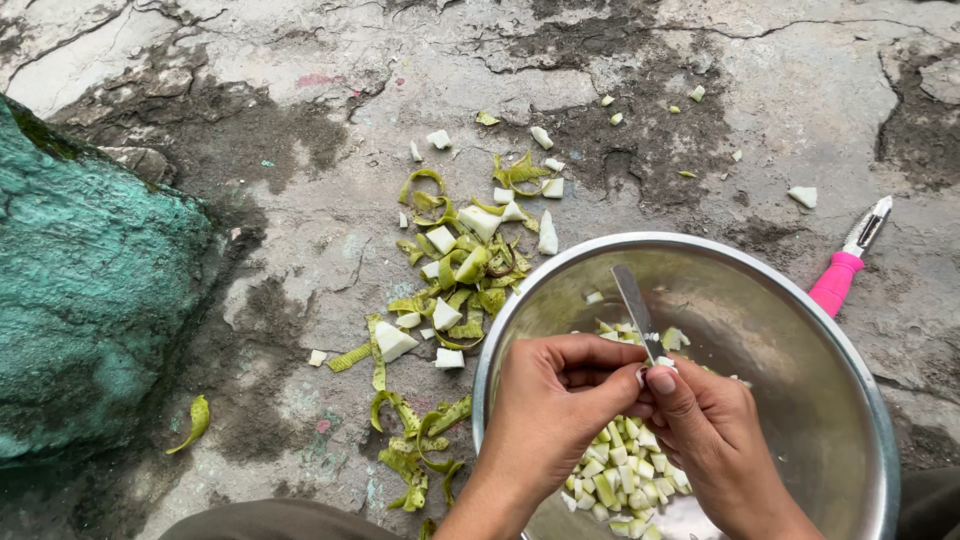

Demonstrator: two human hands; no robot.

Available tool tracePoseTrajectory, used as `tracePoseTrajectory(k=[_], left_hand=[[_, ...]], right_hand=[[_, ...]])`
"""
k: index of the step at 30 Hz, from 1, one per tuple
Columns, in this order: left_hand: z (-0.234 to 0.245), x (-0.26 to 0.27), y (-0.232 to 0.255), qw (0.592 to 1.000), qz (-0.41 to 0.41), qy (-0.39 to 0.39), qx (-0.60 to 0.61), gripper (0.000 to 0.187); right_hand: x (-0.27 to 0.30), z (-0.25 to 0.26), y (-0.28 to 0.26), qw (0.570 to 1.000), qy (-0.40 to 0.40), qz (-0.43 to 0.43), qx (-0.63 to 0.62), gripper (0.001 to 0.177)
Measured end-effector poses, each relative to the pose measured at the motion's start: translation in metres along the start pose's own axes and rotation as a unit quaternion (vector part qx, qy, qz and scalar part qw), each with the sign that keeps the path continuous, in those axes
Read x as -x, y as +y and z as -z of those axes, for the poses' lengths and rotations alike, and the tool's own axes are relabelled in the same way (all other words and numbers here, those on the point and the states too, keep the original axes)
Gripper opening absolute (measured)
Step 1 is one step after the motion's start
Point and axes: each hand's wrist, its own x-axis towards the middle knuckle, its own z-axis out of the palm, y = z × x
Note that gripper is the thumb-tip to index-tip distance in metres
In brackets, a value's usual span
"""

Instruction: The person cuts a peeled white vegetable into small pieces using a knife, dropping the pieces into a metal bowl while sitting on the ground.

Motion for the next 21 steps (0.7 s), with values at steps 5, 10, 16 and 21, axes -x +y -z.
tracePoseTrajectory(k=[5,10,16,21], left_hand=[[-0.012,-0.001,0.014,0.991,0.005,0.058,-0.120,0.022],[-0.013,-0.002,0.027,0.953,-0.064,0.142,-0.260,0.020],[-0.010,0.002,0.020,0.847,-0.100,0.091,-0.515,0.027],[-0.001,0.004,-0.002,0.717,-0.151,0.008,-0.681,0.040]], right_hand=[[0.002,0.001,0.008,0.997,0.004,-0.052,-0.063,0.044],[0.003,0.002,-0.003,0.982,0.007,-0.132,-0.134,0.048],[0.001,0.010,-0.046,0.983,0.112,-0.091,0.116,0.058],[0.008,-0.004,-0.080,0.767,0.168,-0.103,0.610,0.056]])
